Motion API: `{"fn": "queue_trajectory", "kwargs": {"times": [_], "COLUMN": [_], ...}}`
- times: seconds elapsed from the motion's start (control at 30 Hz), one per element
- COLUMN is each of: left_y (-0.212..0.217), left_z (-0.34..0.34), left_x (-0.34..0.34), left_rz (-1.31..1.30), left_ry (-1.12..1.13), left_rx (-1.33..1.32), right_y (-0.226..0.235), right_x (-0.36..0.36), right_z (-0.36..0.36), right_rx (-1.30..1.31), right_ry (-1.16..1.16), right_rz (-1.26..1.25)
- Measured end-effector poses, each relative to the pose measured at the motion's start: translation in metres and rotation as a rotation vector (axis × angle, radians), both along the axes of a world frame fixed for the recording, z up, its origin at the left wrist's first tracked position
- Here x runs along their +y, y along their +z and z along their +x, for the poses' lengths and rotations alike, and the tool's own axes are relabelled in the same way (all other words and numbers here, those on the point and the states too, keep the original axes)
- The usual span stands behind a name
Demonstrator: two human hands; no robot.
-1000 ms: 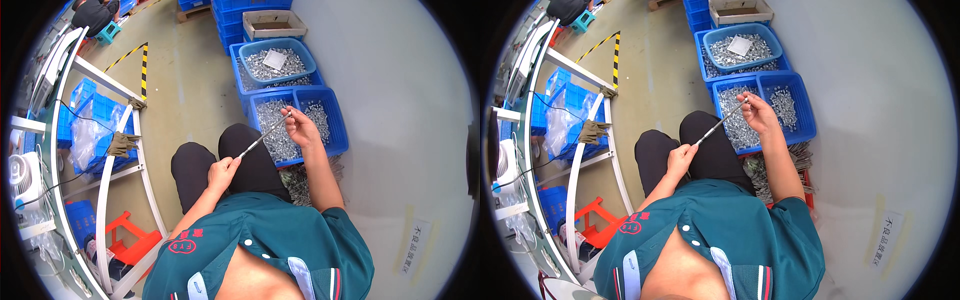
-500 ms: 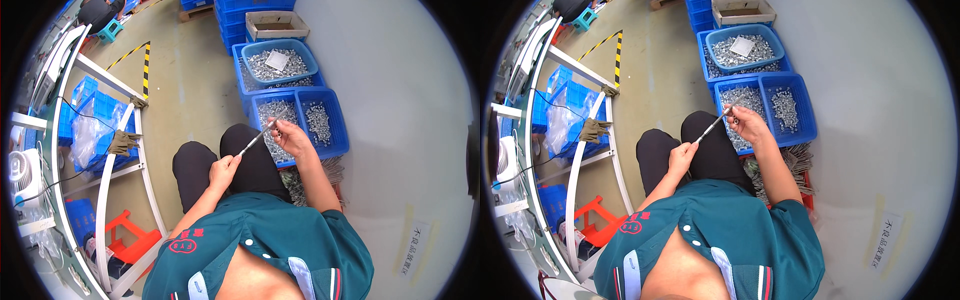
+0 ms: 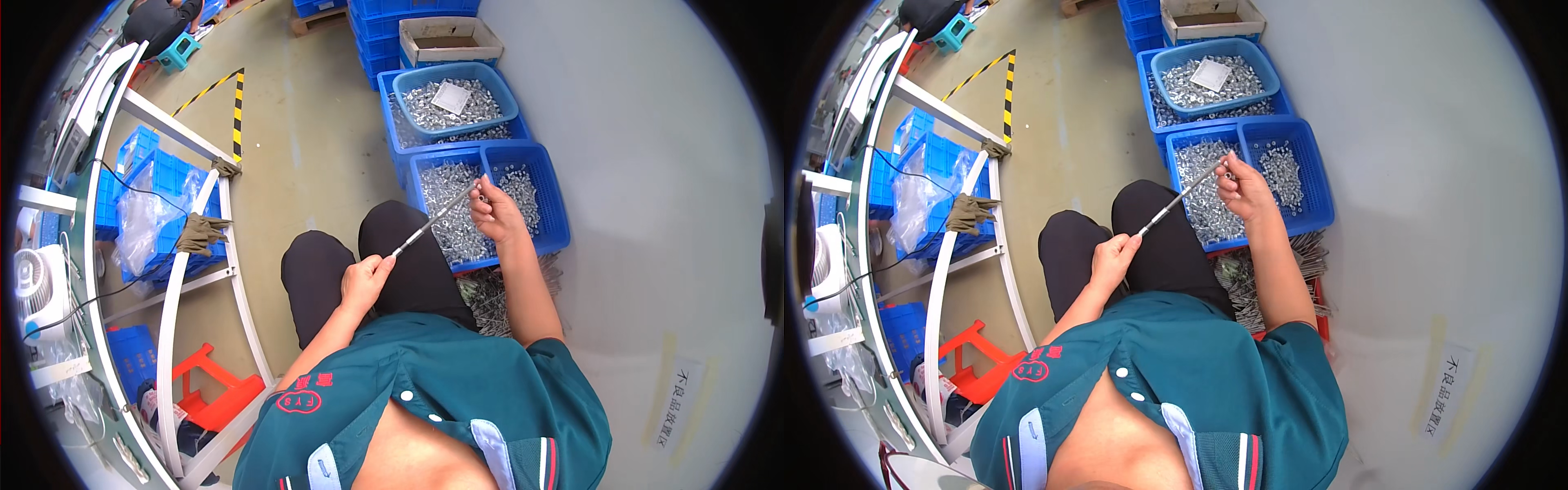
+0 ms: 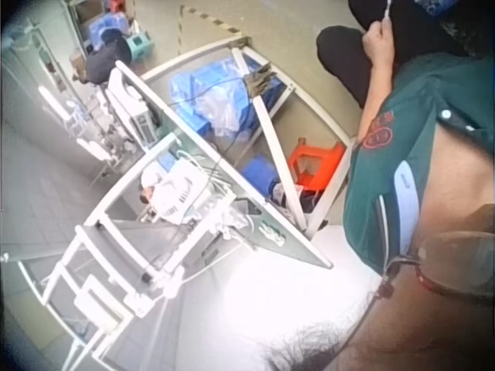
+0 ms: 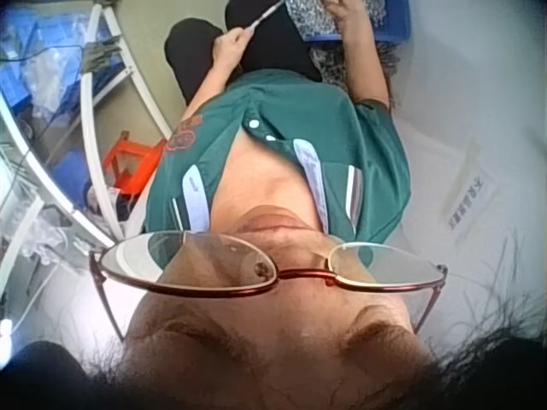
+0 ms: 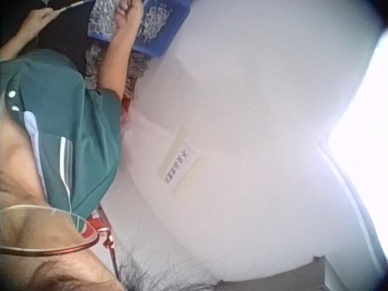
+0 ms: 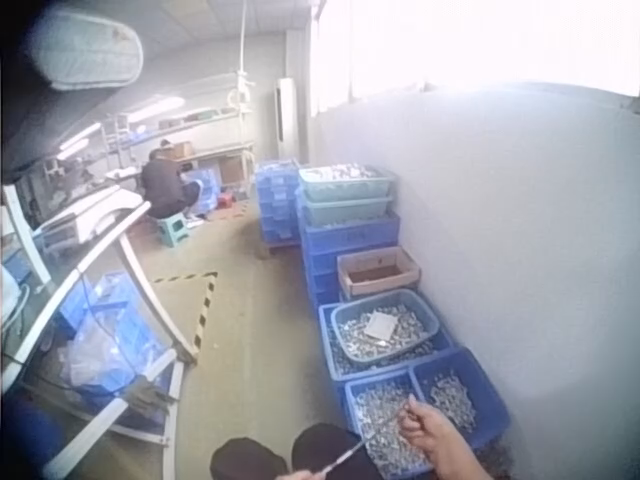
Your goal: Assembling small metal components onto a thin metal rod at a workstation.
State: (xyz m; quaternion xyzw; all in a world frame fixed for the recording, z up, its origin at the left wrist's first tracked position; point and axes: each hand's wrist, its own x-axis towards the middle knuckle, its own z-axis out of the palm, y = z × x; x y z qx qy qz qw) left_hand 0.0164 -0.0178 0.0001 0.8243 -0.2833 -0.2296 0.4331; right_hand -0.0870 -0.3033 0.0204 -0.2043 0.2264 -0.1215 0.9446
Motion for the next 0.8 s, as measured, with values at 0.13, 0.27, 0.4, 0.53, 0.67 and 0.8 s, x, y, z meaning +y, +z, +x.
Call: {"fn": "queue_trajectory", "kwargs": {"times": [0.13, 0.27, 0.4, 0.53, 0.67, 0.8], "left_y": [0.001, 0.000, 0.000, 0.000, 0.000, 0.001], "left_z": [0.000, 0.000, 0.001, -0.001, -0.001, 0.001], "left_x": [0.001, 0.001, 0.001, 0.001, 0.003, -0.004], "left_rz": [0.003, 0.010, 0.024, -0.005, 0.008, 0.030], "left_ry": [-0.020, -0.020, -0.026, -0.018, -0.008, 0.008], "left_rx": [-0.037, -0.046, -0.061, -0.041, -0.044, -0.019], "right_y": [0.003, 0.007, 0.013, 0.014, 0.028, 0.024], "right_x": [-0.001, 0.000, 0.000, -0.006, 0.010, 0.047], "right_z": [0.002, 0.005, 0.008, 0.009, 0.014, 0.015], "right_rx": [-0.014, 0.069, 0.124, 0.168, 0.307, 0.314], "right_ry": [0.039, 0.043, 0.101, 0.205, 0.140, 0.025], "right_rz": [0.026, 0.013, -0.026, -0.080, -0.282, -0.599]}}
